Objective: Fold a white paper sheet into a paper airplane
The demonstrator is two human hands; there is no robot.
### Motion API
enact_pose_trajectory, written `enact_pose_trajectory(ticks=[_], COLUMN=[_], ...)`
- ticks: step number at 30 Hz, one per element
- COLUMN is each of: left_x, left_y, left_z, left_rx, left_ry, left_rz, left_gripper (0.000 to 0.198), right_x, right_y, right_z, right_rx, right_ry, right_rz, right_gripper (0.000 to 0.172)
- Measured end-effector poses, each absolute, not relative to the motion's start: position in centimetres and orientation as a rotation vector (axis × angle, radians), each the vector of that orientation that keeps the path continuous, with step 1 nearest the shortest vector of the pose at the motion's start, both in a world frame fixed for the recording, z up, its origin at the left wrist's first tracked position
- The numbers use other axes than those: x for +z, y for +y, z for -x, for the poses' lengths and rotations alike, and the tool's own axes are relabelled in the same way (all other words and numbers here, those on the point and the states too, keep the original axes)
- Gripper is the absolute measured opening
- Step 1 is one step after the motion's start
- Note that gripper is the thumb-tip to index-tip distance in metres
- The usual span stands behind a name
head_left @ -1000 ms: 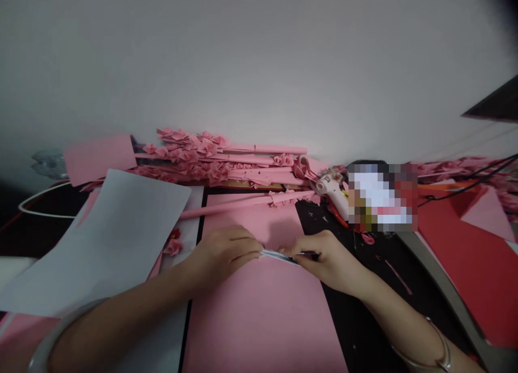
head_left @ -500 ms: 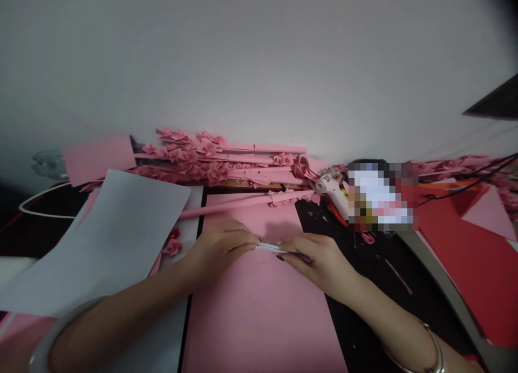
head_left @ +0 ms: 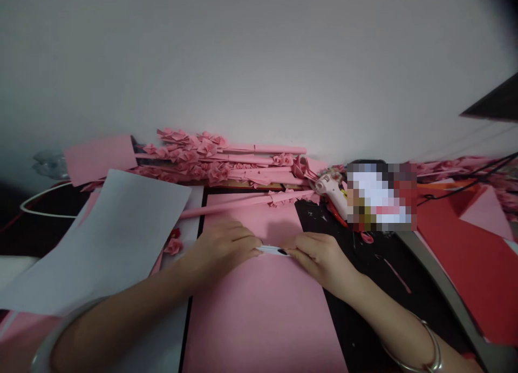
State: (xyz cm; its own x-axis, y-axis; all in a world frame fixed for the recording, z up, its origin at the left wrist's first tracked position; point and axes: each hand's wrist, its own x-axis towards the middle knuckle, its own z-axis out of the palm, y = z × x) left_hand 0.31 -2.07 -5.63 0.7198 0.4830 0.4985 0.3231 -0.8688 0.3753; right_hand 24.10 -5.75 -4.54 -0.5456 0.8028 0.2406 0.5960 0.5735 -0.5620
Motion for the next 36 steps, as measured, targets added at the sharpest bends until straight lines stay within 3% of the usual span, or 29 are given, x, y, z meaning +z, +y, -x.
enact_pose_trajectory(ticks=[9, 17, 24, 30, 36], left_x=[-5.6, -5.6, -5.5, -5.3, -5.7], left_y=[-2.4, -2.4, -2.2, -2.1, -1.9], left_z=[-0.9, -0.9, -0.9, -0.7, -0.3], left_rx=[0.816, 0.868, 0.964, 0.943, 0.865], left_ry=[0.721, 0.697, 0.679, 0.716, 0.698], left_rz=[-2.699, -2.754, -2.677, -2.699, -2.695], left_gripper=[0.041, 0.037, 0.031, 0.031, 0.031], right_x=[-4.4, -4.0, -3.9, -4.5, -4.5], right_y=[-5.7, -5.6, -5.6, -5.6, -4.7], right_z=[-23.4, -22.9, -22.9, -22.6, -23.7], right_rx=[0.584, 0.395, 0.703, 0.916, 1.015], right_ry=[-2.331, -2.419, -2.056, -1.759, -1.354], right_rz=[1.1, 1.125, 1.19, 1.235, 1.227], right_gripper=[0.02, 0.015, 0.024, 0.012, 0.011])
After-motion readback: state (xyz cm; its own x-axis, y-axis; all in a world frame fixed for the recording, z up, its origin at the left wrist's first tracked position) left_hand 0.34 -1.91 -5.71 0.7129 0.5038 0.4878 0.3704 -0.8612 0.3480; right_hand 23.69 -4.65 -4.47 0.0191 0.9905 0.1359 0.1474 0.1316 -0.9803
